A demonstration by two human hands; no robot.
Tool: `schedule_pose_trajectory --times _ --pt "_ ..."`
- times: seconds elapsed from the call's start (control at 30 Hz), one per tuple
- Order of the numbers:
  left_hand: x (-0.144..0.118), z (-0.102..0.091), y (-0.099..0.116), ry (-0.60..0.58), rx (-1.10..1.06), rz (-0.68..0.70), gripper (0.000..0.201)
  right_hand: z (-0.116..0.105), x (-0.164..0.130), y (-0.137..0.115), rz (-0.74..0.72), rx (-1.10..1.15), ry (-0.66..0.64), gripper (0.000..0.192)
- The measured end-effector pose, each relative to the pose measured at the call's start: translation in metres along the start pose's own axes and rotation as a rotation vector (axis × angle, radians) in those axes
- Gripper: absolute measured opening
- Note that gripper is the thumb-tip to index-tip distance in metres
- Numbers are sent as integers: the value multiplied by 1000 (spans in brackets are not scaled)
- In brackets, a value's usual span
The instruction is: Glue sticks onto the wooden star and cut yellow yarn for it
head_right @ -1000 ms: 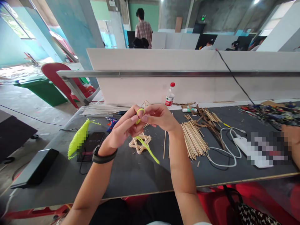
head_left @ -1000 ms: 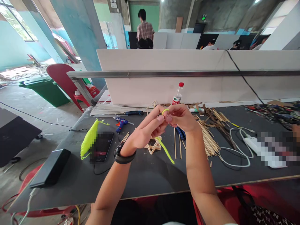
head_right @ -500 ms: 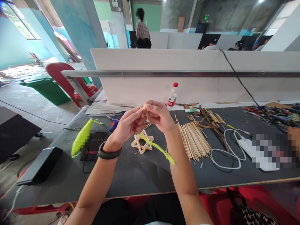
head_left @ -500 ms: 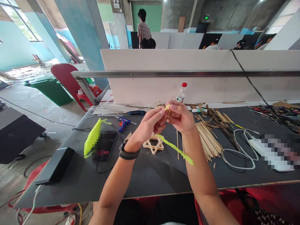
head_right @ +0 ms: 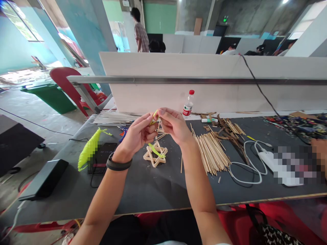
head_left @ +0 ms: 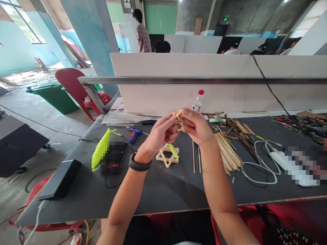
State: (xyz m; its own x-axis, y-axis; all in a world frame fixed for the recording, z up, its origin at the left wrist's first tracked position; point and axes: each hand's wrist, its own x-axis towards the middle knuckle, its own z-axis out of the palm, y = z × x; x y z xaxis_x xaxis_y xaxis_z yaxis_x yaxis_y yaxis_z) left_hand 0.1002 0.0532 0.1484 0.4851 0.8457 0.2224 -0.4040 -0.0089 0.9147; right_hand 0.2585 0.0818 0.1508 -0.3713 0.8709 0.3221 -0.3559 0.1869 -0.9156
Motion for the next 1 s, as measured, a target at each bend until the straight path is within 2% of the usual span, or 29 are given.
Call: schedule_pose_trajectory --times 0.13,0.2,0.3,0.4,0.47,0.5,0.6,0.67,0.83,1.0 --pt "-2 -4 3 -2 -5 20 21 -6 -2 -2 -3 -49 8 34" --pt "-3 -6 6 5 -21 34 21 -17 -5 -4 32 -184 34 36" --pt "-5 -8 11 30 -43 70 21 -47 -10 -5 143 -613 156 36" --pt "-6 -11 16 57 -50 102 19 -85 -11 0 292 -1115 377 29" --pt "-7 -14 18 79 -49 123 19 -107 -9 8 448 -1332 479 26" --pt "-8 -16 19 93 -47 134 19 -116 -7 14 544 -1385 482 28" --pt "-11 -21 21 144 -27 175 23 -131 2 35 933 -1426 288 42" --pt "-13 -23 22 196 7 207 26 -136 7 51 1102 -1424 209 53" --pt "-17 -25 26 318 56 256 22 -145 13 82 1196 -1421 226 53" --pt "-19 -25 32 335 59 301 22 -156 12 91 1207 -1391 280 62"
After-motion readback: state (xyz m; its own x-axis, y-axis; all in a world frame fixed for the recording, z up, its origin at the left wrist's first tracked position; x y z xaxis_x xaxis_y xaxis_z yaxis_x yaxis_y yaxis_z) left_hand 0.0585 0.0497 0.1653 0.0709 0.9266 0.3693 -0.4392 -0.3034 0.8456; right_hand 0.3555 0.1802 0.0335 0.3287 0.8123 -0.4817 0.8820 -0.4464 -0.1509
